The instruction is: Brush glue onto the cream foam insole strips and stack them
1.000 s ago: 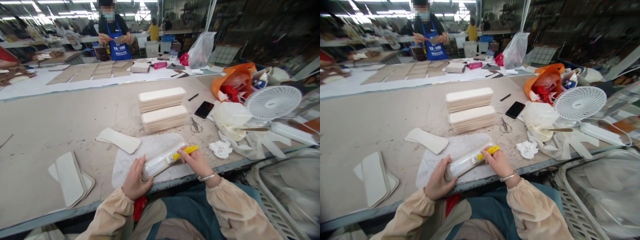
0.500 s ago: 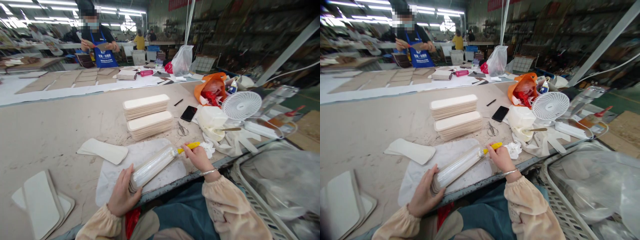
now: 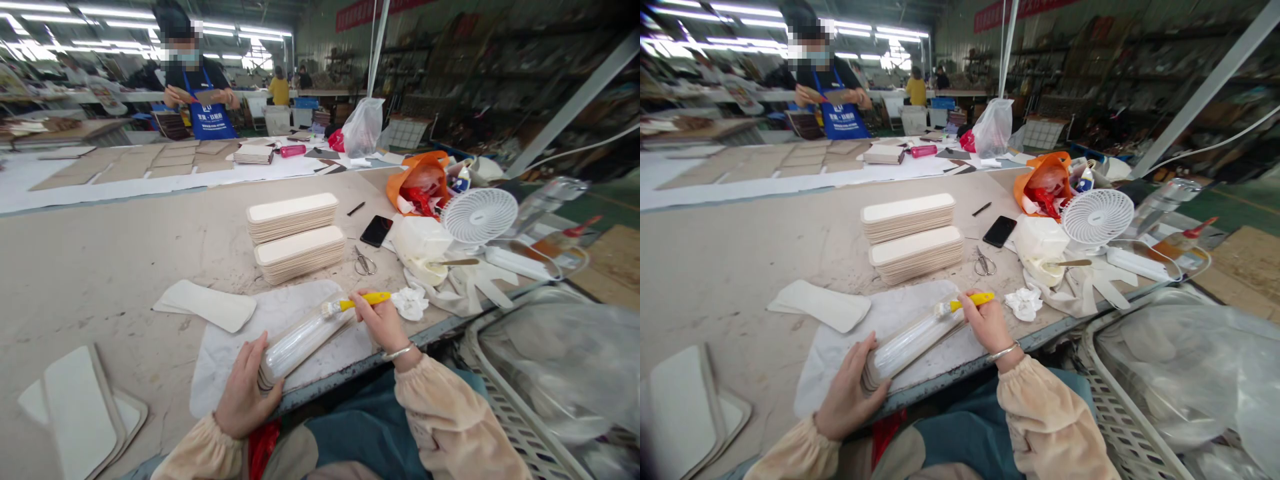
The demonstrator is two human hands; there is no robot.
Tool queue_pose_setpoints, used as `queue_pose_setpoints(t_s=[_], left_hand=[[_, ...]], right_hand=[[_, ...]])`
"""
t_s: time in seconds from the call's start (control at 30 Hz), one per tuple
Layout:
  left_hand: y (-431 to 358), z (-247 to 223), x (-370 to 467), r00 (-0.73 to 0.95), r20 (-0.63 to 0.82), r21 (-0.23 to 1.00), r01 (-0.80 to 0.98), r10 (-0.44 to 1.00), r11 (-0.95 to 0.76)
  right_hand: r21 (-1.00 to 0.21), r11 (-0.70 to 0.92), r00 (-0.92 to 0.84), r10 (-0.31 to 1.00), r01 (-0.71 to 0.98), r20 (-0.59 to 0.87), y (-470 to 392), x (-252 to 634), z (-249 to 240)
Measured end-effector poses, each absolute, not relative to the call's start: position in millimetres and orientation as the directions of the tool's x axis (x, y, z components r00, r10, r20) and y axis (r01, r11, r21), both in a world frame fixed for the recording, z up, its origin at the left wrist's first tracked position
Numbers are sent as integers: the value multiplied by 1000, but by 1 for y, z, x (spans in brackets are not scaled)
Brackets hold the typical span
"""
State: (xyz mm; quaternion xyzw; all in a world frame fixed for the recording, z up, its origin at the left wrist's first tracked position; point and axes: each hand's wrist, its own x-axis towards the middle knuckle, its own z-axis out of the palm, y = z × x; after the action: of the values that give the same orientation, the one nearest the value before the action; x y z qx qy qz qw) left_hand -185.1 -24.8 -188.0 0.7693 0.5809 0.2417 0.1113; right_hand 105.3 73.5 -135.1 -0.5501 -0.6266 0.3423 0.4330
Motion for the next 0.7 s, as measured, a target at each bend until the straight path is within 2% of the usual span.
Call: queue_pose_setpoints(t_s=[0.13, 0.33, 0.57, 0.7], left_hand=[[-24, -189, -184, 214, 248, 437, 846, 945, -306], [-25, -188, -184, 202, 245, 426, 856, 948, -293], [-25, -189, -186, 209, 247, 422, 856, 946, -299], [-26, -190, -185, 203, 232, 420, 861, 951, -286]], right_hand=[[-876, 137, -45, 990, 463, 131, 76, 101, -140], [-809, 62, 117, 980, 584, 160, 83, 125, -131], [-865, 60, 272, 936, 498, 221, 81, 152, -118], [-873, 60, 156, 976, 484, 154, 80, 148, -121]])
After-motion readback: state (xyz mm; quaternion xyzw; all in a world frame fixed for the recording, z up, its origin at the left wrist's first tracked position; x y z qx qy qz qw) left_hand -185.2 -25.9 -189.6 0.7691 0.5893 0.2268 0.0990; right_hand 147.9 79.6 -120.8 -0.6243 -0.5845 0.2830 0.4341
